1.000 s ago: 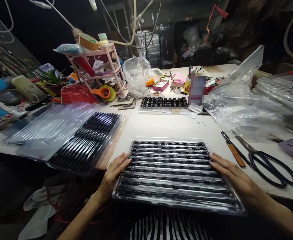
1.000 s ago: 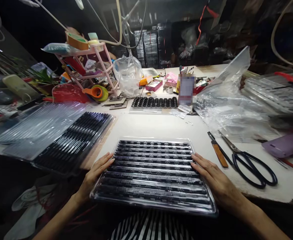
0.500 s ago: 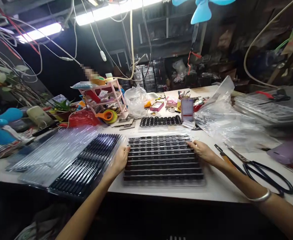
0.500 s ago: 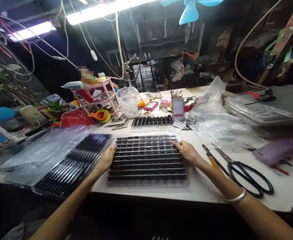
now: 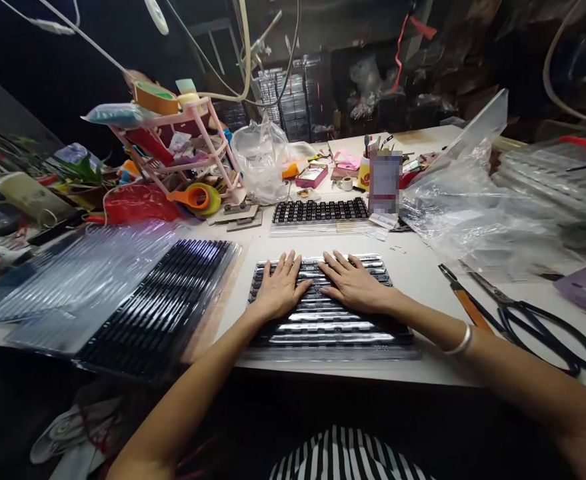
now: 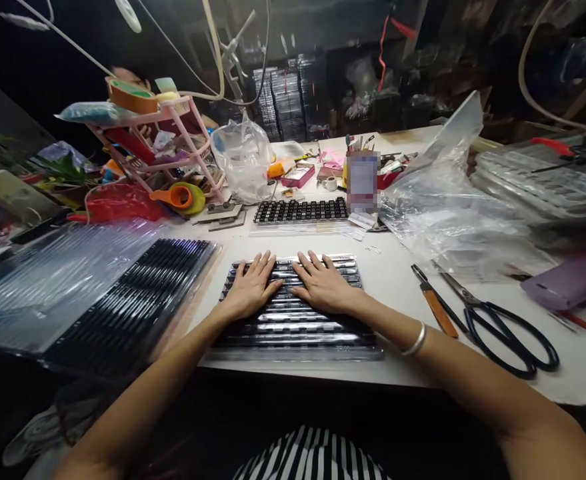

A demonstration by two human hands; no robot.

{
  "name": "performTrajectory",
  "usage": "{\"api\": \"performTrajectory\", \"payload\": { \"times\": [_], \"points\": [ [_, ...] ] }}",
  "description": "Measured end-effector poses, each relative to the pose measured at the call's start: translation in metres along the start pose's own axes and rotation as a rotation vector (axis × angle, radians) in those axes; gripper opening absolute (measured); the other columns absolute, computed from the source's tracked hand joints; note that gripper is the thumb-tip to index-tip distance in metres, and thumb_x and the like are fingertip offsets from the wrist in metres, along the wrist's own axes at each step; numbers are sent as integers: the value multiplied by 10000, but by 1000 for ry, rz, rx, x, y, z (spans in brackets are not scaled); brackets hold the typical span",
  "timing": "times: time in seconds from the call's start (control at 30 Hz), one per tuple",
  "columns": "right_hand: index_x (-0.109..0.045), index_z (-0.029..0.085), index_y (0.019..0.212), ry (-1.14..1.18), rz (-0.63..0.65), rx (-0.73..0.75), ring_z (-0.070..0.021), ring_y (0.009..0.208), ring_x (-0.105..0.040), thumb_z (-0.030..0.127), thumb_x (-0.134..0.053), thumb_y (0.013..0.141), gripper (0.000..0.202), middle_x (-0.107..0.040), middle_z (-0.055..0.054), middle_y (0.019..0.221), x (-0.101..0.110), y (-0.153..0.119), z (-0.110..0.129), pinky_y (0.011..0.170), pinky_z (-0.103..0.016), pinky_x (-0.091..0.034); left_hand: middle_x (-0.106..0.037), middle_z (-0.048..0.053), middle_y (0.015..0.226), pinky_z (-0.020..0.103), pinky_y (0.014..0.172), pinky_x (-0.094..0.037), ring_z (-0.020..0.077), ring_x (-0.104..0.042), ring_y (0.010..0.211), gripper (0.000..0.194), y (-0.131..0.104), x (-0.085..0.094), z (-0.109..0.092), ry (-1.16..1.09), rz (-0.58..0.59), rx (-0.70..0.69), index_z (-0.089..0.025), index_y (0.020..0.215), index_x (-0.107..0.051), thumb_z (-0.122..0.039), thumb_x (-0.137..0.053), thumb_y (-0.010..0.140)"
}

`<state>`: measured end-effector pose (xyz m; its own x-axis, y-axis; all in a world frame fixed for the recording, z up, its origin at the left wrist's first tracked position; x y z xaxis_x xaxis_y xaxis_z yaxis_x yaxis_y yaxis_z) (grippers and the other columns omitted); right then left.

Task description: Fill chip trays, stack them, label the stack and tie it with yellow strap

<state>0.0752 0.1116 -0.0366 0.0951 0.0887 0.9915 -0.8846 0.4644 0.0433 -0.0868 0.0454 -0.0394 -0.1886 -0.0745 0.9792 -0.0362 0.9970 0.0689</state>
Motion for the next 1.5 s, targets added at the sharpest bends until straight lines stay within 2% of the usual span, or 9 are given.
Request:
{"api": "performTrajectory", "payload": {
  "times": [0.13,0.23,0.33,0.47,0.77,1.03,1.2,1.33,1.5],
  "points": [
    [-284,144,1438,19,-9,20,-312,1394,-162,642,-187,891,746,-208,-141,1517,-2,8,-4,1091,-534,-178,-233,93,1523,540,1114,-70,271,-163,1402,675,0,3,0,-49,-13,-27,-210,1431,-255,-573,-371,874],
    [-295,157,1435,26,-37,11,-302,1389,-191,638,-195,893,732,-241,-133,1510,0,5,-5,1091,-523,-186,-382,118,1449,477,1110,-183,238,-293,1356,515,-6,11,6,-71,-93,9,-166,1360,-349,-408,-397,909],
    [-311,156,1429,35,-56,12,-300,1385,-206,629,-218,895,719,-261,-132,1505,1,3,-3,1093,-515,-191,-511,117,1299,396,1067,-292,208,-401,1270,285,-10,17,9,-68,-183,27,-153,1121,-526,-195,-355,896],
    [-325,144,1423,36,-67,7,-309,1382,-211,629,-216,896,724,-264,-138,1502,4,2,-2,1094,-515,-194,-530,107,1194,425,1031,-304,245,-378,1255,317,-10,20,2,-24,-251,2,-185,971,-569,-43,-339,804],
    [-372,159,1399,-1,-102,6,-315,1371,-241,564,-257,922,636,-305,-145,1486,7,0,1,1084,-514,-218,-556,140,923,465,855,-369,300,-466,974,247,4,22,-1,58,-264,35,-162,823,-580,-42,-369,774],
    [-333,178,1422,20,-52,-3,-305,1388,-190,594,-232,912,666,-240,-135,1510,1,4,-2,1097,-516,-185,-585,86,1216,449,1015,-292,246,-458,1173,290,-15,18,-1,5,-163,-51,-182,994,-635,-124,-398,838],
    [-269,127,1442,38,-3,-13,-269,1403,-140,638,-169,894,757,-180,-127,1521,1,4,-6,1113,-505,-160,-324,70,1489,462,1115,-175,238,-242,1380,498,-44,13,16,-60,-18,-34,-199,1384,-373,-388,-362,923],
    [-216,113,1455,20,32,-68,-256,1410,-88,654,-147,884,790,-122,-120,1528,0,-14,-21,1120,-502,-132,-180,109,1528,439,1113,-209,222,-148,1403,565,-68,14,38,-113,42,61,-151,1444,-234,-410,-280,944],
    [-216,151,1461,-55,-11,-217,-275,1412,-57,637,-140,892,753,-111,-97,1537,-5,-45,-41,1103,-511,-174,-154,130,1530,373,1118,-211,160,-145,1400,553,-86,13,49,-144,15,170,-108,1450,-185,-367,-199,961]
  ]
}}
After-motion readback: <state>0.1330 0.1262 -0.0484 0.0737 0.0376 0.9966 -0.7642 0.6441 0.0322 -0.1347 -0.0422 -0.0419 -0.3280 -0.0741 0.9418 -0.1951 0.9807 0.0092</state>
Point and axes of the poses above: each hand's wrist, its own y-axis towards the middle knuckle, its own x-axis out of the back of the hand, z = x × y, the point moved 4 cm from there along y, towards the middle knuckle
